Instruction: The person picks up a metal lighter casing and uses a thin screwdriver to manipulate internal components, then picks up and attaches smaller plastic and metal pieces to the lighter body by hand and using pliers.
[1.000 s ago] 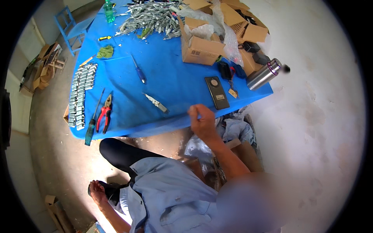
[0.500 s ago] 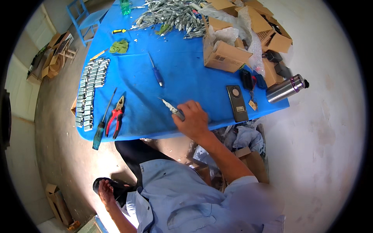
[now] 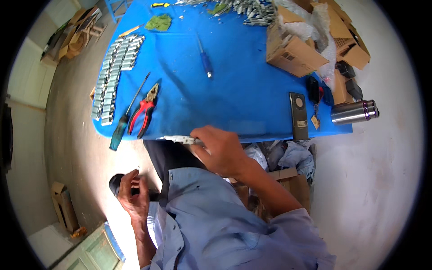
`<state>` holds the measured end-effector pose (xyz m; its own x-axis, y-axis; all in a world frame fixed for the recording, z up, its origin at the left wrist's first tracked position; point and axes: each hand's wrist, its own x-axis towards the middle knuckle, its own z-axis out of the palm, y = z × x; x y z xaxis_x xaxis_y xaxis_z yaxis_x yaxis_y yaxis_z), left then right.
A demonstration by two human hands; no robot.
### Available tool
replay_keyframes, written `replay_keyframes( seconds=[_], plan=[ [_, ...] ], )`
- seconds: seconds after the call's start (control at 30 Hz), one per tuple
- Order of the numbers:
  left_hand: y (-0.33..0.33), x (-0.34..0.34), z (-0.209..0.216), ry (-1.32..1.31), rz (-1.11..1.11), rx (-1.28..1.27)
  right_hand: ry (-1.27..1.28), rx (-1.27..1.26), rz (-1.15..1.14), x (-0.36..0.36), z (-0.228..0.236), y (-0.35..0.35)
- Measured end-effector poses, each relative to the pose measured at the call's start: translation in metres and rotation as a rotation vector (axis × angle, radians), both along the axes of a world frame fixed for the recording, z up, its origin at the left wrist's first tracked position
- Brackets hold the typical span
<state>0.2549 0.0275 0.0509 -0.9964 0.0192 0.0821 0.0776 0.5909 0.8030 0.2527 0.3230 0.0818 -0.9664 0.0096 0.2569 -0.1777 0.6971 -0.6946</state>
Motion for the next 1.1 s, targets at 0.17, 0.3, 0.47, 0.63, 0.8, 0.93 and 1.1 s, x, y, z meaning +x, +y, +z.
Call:
replay_keyframes(
  seconds=[0.17, 0.3, 0.47, 0.63, 0.8, 0.93, 1.1],
  plan=[
    [0.046, -0.011, 0.048, 0.476, -0.311, -0.326, -0.053, -0.057, 0.216, 0.005, 0.01, -0.026],
    [0.05, -0.018, 0.052, 0.434, -0.463, -0.36, -0.09, -0.162, 0.319, 0.011, 0.013, -0.041],
    [0.035, -0.012, 0.044, 0.338, -0.535, -0.323, -0.265, -0.09, 0.435, 0.01, 0.022, -0.047],
    [0.025, -0.01, 0.044, 0.299, -0.552, -0.378, -0.321, -0.003, 0.521, 0.007, 0.022, -0.048],
    [0.017, -0.006, 0.036, 0.351, -0.49, -0.346, -0.358, -0.005, 0.59, 0.001, 0.025, -0.054],
    [0.013, -0.004, 0.03, 0.362, -0.446, -0.376, -0.332, -0.036, 0.548, 0.004, 0.014, -0.063],
    [0.007, 0.003, 0.024, 0.33, -0.406, -0.411, -0.274, -0.089, 0.513, 0.01, 0.002, -0.073]
  ],
)
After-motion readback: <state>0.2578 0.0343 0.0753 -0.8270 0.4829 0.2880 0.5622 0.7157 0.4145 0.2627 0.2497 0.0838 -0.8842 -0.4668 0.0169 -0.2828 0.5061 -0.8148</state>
